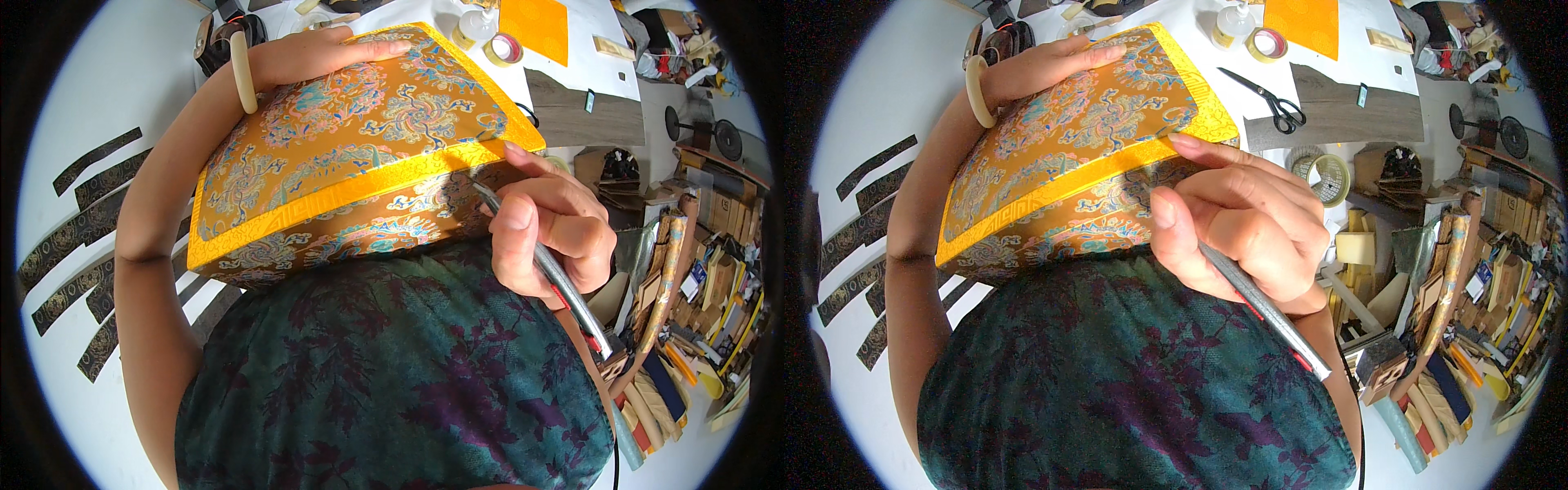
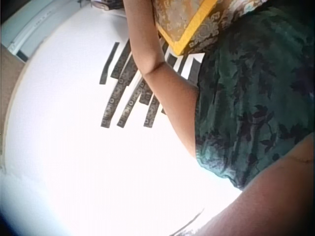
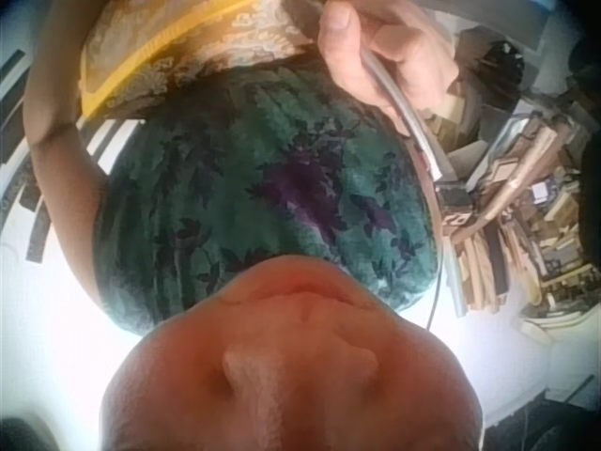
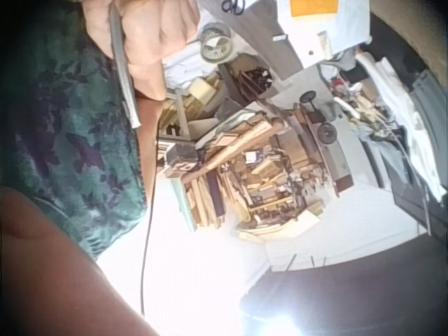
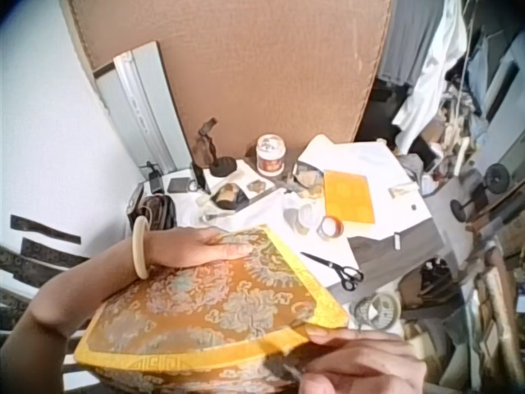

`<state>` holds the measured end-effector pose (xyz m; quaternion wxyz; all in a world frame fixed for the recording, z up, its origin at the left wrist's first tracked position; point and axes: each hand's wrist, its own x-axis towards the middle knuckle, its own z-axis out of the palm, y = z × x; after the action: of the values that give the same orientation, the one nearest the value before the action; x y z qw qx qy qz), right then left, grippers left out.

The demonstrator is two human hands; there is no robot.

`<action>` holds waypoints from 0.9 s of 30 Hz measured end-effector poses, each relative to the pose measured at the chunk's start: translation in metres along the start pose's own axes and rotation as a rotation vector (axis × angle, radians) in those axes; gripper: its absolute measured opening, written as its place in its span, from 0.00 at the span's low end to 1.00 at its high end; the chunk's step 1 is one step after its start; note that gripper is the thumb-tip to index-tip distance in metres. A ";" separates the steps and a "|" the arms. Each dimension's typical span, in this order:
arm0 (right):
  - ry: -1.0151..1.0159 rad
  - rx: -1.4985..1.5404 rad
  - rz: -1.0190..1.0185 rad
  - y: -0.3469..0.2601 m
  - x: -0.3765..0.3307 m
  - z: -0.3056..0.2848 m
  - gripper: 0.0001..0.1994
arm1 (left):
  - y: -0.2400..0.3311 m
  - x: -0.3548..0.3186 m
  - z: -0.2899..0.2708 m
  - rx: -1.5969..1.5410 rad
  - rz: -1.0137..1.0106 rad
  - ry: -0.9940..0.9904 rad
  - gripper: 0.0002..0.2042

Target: The person assembles a decorative box by applying glue to the edges of a yellow frame, attaching a patterned lid, and trimming excess material with a craft knife. The person handles the box components and tools directly on a cluttered workbench.

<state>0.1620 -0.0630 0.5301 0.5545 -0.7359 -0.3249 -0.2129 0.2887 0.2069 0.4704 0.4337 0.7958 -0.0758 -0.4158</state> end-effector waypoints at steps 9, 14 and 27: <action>-0.036 -0.044 0.010 0.000 0.000 -0.001 0.12 | -0.004 0.006 -0.002 0.155 -0.042 0.075 0.33; -0.101 -0.079 0.048 -0.001 -0.003 -0.004 0.11 | -0.010 0.009 -0.003 0.064 -0.024 -0.022 0.34; -0.036 -0.047 0.055 0.003 -0.004 -0.002 0.12 | -0.001 0.004 -0.002 0.067 -0.079 0.004 0.34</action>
<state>0.1616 -0.0664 0.5263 0.5367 -0.7611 -0.3095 -0.1920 0.2925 0.2066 0.4674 0.3900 0.8131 -0.0574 -0.4284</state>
